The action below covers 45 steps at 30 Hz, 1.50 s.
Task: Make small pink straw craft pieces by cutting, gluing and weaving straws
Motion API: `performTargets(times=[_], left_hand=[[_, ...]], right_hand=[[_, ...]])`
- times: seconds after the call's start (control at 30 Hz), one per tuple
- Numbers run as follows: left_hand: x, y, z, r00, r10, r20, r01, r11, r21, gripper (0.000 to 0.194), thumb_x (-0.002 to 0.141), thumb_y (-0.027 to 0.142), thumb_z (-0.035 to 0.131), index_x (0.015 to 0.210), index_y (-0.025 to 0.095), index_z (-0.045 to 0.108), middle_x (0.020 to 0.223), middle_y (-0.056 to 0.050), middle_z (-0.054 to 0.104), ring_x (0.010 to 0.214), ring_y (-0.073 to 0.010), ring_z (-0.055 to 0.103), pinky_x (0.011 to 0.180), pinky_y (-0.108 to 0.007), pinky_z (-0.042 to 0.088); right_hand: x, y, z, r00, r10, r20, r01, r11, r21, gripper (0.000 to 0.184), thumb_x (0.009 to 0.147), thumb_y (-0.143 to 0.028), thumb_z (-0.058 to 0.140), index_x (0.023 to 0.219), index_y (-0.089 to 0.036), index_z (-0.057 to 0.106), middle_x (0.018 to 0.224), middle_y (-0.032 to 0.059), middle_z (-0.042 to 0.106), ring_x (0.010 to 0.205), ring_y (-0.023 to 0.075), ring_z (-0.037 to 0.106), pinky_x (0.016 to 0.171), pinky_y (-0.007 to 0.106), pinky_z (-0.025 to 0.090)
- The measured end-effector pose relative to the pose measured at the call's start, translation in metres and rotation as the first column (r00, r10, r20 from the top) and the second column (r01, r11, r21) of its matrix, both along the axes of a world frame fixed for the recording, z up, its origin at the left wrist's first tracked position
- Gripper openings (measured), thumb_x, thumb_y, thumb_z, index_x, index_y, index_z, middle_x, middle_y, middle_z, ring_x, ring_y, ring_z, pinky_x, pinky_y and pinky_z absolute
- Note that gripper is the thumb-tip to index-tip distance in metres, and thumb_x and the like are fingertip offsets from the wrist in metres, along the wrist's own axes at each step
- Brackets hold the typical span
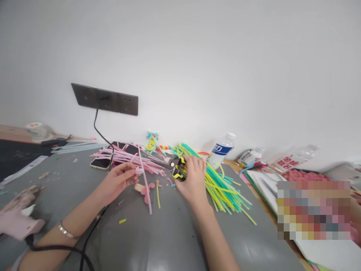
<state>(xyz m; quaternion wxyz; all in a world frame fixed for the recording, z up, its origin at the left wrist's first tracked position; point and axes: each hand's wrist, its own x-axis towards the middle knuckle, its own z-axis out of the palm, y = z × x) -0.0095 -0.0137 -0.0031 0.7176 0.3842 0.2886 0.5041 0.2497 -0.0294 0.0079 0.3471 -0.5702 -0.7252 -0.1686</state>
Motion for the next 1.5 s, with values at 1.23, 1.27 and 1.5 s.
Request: performTargets(times=[1.23,1.27,1.5], left_hand=[[-0.003,-0.008,0.005,0.926,-0.326,-0.191,0.303,0.943,-0.141,0.024,0.064,0.034,0.088,0.07,0.014,0.076,0.061,-0.003,0.071,0.055,-0.0109,0.062,0.058,-0.021,0.049],[-0.003,-0.008,0.006,0.927,-0.332,-0.174,0.311,0.94,-0.14,0.024,0.064,0.034,0.087,0.07,0.014,0.076,0.062,-0.004,0.072,0.055,-0.0112,0.062,0.059,-0.022,0.049],[-0.001,-0.009,0.011,0.931,-0.34,-0.131,0.32,0.936,-0.149,0.025,0.062,0.034,0.088,0.066,0.014,0.075,0.06,-0.004,0.072,0.054,-0.0117,0.064,0.058,-0.021,0.051]], right_hand=[[-0.002,-0.012,-0.014,0.94,0.33,0.086,-0.324,0.943,-0.077,0.045,0.071,-0.011,0.057,0.113,-0.025,0.048,0.099,0.0072,0.061,0.093,0.0289,0.056,0.086,0.044,0.034],[-0.002,-0.013,-0.013,0.942,0.325,0.086,-0.319,0.945,-0.076,0.046,0.071,-0.011,0.057,0.113,-0.025,0.048,0.099,0.007,0.061,0.093,0.0289,0.056,0.085,0.044,0.034],[-0.001,-0.013,-0.012,0.944,0.319,0.088,-0.313,0.947,-0.072,0.043,0.072,-0.01,0.056,0.111,-0.025,0.047,0.099,0.0073,0.062,0.093,0.0281,0.056,0.085,0.043,0.033]])
